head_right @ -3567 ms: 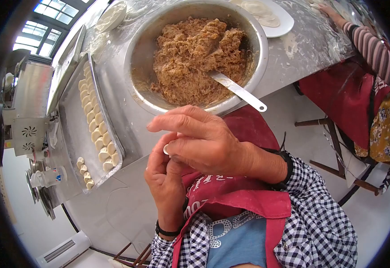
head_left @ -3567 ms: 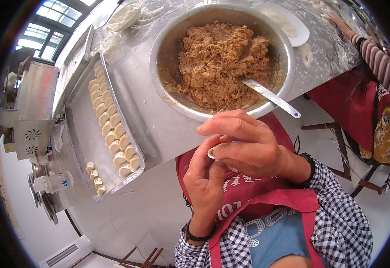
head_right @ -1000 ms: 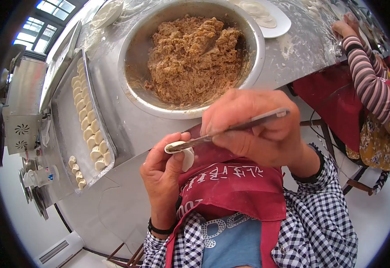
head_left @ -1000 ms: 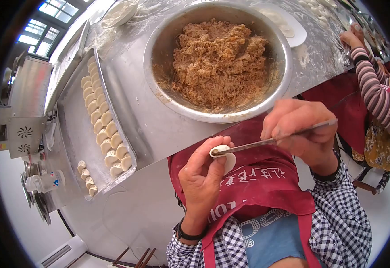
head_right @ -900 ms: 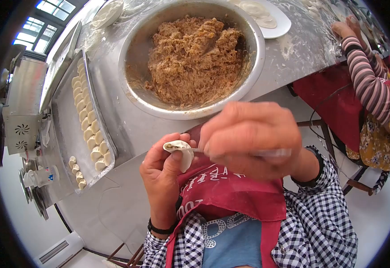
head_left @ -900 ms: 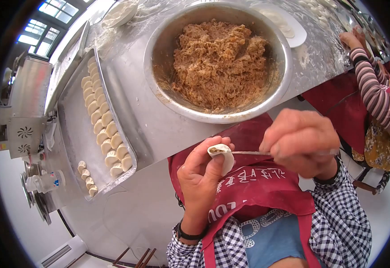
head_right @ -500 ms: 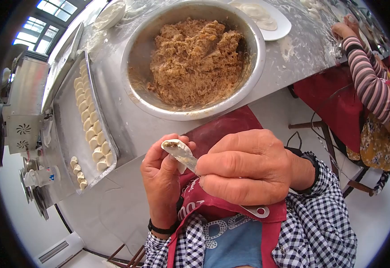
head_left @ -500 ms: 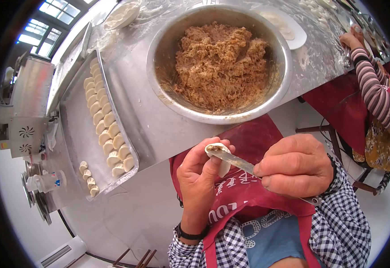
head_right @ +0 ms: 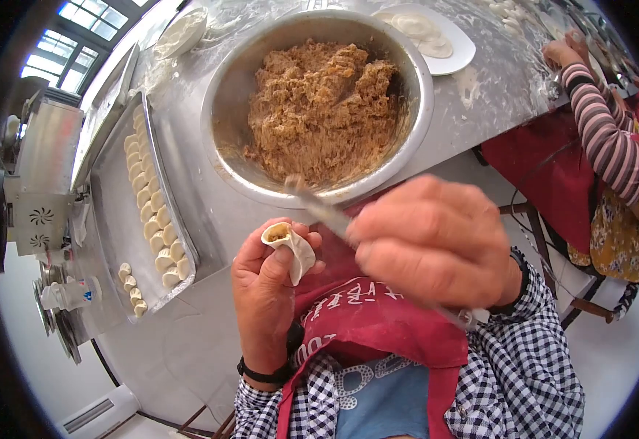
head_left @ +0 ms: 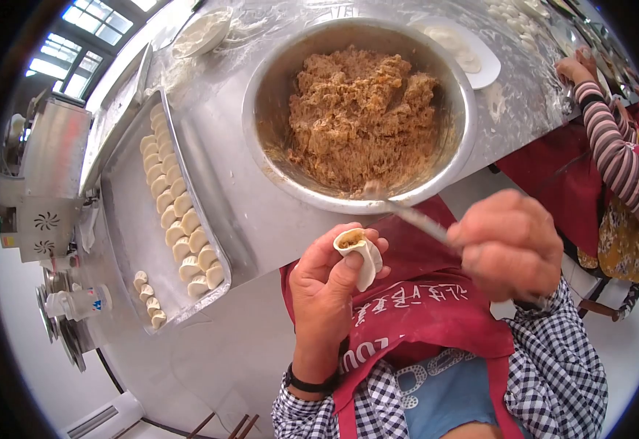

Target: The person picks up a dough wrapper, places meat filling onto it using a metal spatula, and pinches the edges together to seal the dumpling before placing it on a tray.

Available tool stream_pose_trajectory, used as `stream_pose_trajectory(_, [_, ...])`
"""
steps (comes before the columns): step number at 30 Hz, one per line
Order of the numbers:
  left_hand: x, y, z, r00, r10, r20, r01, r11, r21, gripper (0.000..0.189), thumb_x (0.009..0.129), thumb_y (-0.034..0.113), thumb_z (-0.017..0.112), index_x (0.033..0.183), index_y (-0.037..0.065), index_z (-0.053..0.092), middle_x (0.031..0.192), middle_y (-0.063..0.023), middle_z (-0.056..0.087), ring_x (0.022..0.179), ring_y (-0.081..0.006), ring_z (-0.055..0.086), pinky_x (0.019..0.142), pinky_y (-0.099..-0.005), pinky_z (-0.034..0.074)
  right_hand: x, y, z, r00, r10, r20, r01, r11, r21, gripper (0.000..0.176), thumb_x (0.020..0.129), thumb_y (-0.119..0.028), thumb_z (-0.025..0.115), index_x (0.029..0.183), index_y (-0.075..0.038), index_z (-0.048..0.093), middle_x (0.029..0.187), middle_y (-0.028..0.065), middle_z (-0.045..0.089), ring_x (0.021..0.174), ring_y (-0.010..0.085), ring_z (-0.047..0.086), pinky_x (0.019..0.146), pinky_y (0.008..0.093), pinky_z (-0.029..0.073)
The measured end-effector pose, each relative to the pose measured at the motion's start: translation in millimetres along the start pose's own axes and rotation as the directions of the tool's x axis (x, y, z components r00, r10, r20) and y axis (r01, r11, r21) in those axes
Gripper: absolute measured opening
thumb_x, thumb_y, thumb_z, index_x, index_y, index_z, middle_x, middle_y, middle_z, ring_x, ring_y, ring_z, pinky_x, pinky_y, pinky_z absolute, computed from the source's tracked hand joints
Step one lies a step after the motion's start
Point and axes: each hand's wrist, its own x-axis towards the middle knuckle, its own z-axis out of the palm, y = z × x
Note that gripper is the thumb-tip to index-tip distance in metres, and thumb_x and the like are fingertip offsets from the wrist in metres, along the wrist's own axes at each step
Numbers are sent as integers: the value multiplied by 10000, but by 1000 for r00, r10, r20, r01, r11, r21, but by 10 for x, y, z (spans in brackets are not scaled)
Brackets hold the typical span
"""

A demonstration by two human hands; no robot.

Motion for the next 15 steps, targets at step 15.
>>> stream_pose_trajectory(15, [108,103,170,986,163,34,-164,986,8,249,888,22,459,1131,-25,488,1118,-164,547,1062,-261,544,885,-422,487,-241,416,-155,966,247,81,-240,967,-88,278,615,-72,733,851,-17,596,914,127,611,857,277,592,723,367,481])
